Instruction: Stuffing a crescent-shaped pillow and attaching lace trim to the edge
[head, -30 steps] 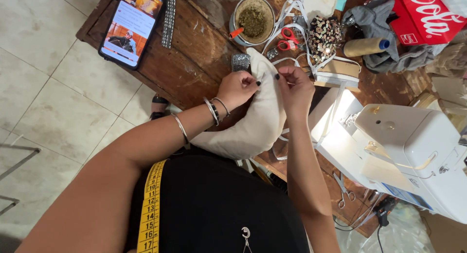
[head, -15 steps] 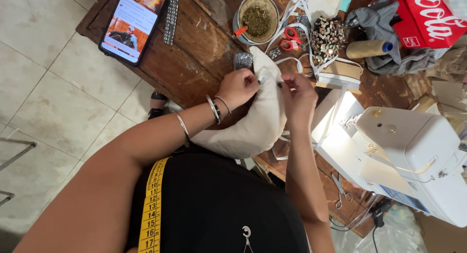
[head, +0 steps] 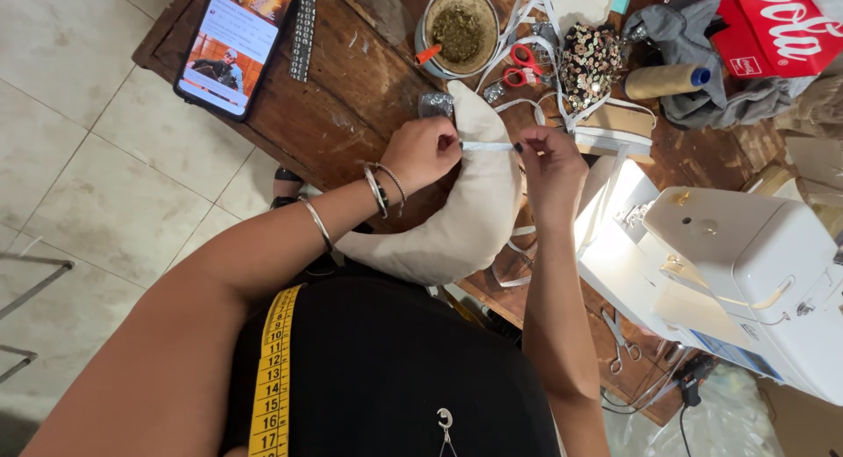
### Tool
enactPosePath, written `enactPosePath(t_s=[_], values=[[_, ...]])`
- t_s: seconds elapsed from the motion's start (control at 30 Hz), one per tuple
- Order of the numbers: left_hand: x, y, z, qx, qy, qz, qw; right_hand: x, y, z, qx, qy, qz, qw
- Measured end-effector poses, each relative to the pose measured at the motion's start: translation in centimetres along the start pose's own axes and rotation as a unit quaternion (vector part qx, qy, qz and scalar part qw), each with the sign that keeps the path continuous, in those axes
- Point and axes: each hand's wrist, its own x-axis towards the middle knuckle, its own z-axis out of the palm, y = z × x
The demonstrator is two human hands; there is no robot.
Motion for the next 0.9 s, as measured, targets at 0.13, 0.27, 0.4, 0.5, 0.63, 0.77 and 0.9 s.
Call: enactPosePath(t_s=[0.13, 0.27, 0.4, 0.5, 0.63, 0.77, 0.9], values=[[-0.2, -0.8, 0.7, 0.006, -0.016, 0.004, 1.000, 1.6, 0.1, 0.3, -0.039, -0.026, -0.036, 0.998], [0.3, -1.4, 1.5, 0.015, -0.023, -0.011, 1.000, 3.6, -0.1, 0.6, -0.067, -0.089, -0.106, 0.988], [0.5, -2.2, 2.1, 0.016, -0.034, -0.028, 0.999, 4.0, 1.1, 1.2, -0.069, -0.102, -0.109, 0.986], [-0.1, -1.7, 1.6, 0.013, -0.043, -0.031, 0.999, 3.9, 1.0, 1.2, -0.073, -0.116, -0.111, 0.984], [0.0, -1.6, 1.2, 0.007, -0.051, -0.033, 0.998, 4.0, 1.2, 1.1, -0.069, -0.114, -0.114, 0.984], [-0.1, -1.5, 1.1, 0.003, -0.055, -0.040, 0.998, 4.1, 1.3, 0.6, -0.061, -0.117, -0.107, 0.985], [-1.7, 0.4, 0.2, -0.041, -0.051, -0.044, 0.997, 3.4, -0.6, -0.9, -0.056, -0.120, -0.089, 0.987]])
